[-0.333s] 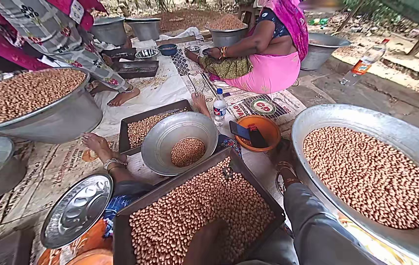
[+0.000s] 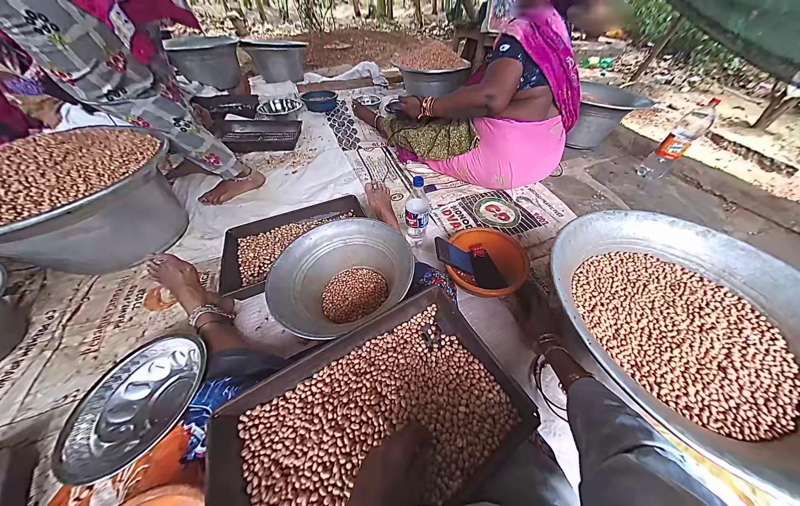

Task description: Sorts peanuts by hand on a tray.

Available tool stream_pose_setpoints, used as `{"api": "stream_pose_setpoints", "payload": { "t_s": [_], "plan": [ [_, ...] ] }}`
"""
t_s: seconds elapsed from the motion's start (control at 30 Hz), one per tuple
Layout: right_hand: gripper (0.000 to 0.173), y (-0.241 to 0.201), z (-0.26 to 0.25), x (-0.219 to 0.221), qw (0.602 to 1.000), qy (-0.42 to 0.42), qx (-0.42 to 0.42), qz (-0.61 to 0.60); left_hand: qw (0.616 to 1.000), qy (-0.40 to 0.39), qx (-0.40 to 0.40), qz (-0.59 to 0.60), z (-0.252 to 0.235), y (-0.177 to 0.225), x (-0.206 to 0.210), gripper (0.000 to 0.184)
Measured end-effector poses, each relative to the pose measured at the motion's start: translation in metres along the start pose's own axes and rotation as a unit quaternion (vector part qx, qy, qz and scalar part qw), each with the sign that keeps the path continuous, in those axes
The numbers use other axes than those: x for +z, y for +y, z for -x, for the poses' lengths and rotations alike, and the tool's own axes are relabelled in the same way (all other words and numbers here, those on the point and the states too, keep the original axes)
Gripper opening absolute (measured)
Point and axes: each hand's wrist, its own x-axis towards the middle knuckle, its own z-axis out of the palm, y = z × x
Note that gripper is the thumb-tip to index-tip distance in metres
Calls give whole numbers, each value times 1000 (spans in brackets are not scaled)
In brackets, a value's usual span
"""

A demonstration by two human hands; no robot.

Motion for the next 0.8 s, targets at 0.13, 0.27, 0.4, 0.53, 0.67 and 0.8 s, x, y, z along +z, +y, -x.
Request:
{"api": "stream_pose_setpoints", "payload": {
  "t_s": [0.13, 0.27, 0.4, 0.53, 0.67, 0.8],
  "plan": [
    [77, 46, -48, 69, 993, -70, 40, -89, 998, -35, -34, -28, 0, 6, -3, 31],
    [56, 37, -34, 84, 966, 155, 15, -204, 999, -5, -23, -37, 3, 7, 0, 29],
    [37, -7, -26, 48, 889, 320, -82, -315, 999, -2, -19, -34, 3, 5, 1, 29],
    [34, -62, -63, 3, 872, 239, -150, -400, 1000, -5, -17, -25, 1, 7, -1, 30],
    [38, -126, -122, -45, 873, 6, -65, -484, 999, -17, -32, -6, 3, 12, -5, 31],
    [37, -152, -176, -45, 884, -88, -77, -453, 1000, 6, -8, 26, 1, 0, 3, 30]
  ]
}}
